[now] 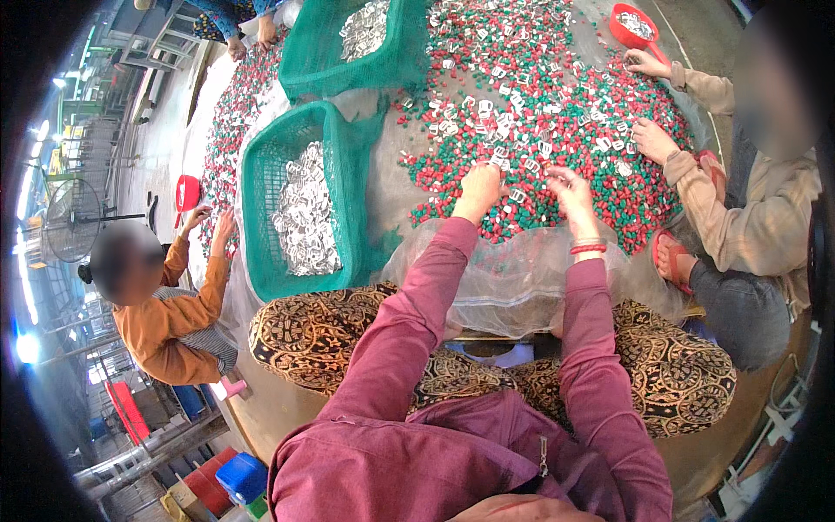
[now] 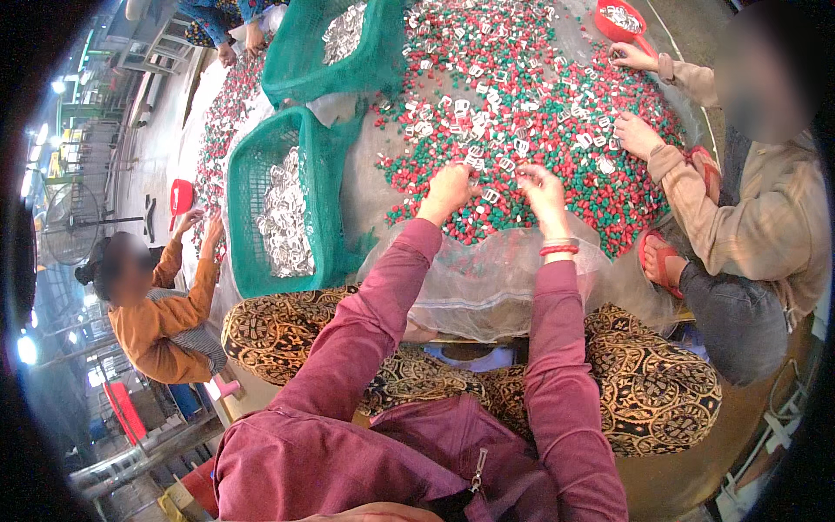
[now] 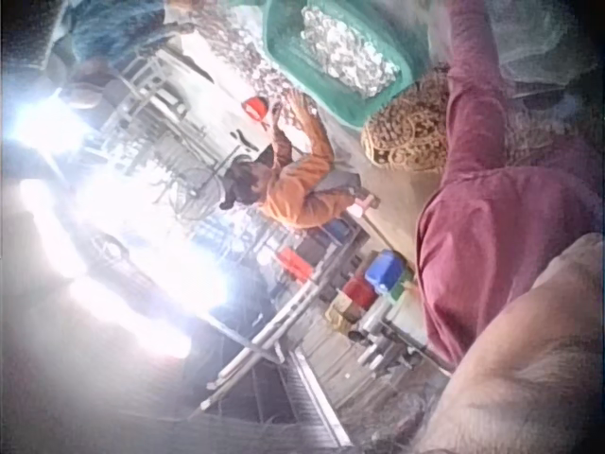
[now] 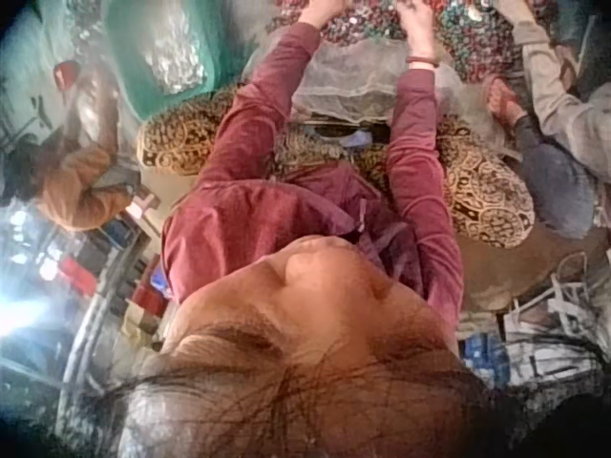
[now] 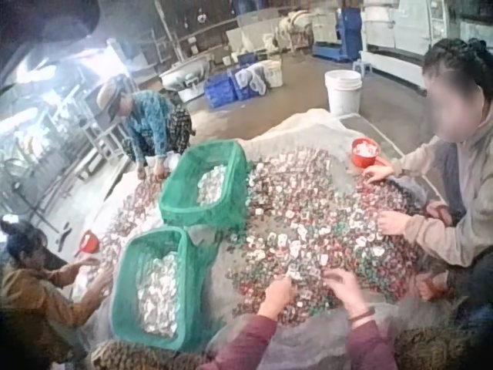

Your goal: The person sits on the floor and sorts small white plastic fasteners from a large pile of mixed red and green fasteners. They pick up the white fasteners by hand and place them into a green basket. Other workers are visible nearby performing similar sorting tasks.

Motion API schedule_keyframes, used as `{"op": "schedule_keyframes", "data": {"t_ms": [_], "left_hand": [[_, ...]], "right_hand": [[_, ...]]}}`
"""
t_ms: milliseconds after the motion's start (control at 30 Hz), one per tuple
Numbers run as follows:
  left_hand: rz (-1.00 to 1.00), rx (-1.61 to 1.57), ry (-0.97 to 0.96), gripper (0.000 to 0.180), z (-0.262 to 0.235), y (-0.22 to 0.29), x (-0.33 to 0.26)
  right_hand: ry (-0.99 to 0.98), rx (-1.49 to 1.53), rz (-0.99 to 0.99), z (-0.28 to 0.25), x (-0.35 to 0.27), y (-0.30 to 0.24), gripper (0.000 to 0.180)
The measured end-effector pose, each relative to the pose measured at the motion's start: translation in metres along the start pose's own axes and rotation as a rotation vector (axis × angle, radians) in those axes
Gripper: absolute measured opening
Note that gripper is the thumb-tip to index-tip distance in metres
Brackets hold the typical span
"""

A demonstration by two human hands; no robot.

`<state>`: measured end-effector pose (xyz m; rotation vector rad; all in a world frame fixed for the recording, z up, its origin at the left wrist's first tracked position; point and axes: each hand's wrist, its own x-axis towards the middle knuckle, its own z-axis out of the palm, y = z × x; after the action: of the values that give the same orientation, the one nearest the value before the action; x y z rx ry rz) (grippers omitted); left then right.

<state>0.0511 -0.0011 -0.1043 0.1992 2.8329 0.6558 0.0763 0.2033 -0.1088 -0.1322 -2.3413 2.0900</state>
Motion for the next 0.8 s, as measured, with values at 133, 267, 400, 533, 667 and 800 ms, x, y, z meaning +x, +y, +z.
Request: {"op": "schedule_keyframes", "data": {"t_ms": [133,267,400,533,667,800], "left_hand": [[-0.069,0.022,-0.028,0.034,0.009,-0.006,0.001],[-0.077,-0.167,0.028,0.023,-0.006,-0.020,-0.011],[-0.128,-0.747,0.128,0.030,-0.027,-0.037,-0.029],[-0.381,-1.138,-0.009,0.024,-0.055,-0.038,-0.035],[-0.263,-1.696,-0.085,0.021,-0.069,-0.036,-0.032],[-0.167,-1.875,-0.170,0.026,-0.088,-0.011,-0.019]], "right_hand": [[-0.154,-0.538,0.080,0.043,-0.016,-0.008,0.035],[-0.092,-0.757,0.062,0.057,-0.031,0.003,0.028],[0.025,-0.577,0.079,0.049,-0.030,0.012,0.016],[0.061,-0.597,0.142,0.047,-0.021,-0.010,0.027],[-0.033,-0.819,0.001,0.046,-0.023,0.005,0.024],[-0.040,-0.535,0.154,0.041,-0.015,0.017,0.021]]}}
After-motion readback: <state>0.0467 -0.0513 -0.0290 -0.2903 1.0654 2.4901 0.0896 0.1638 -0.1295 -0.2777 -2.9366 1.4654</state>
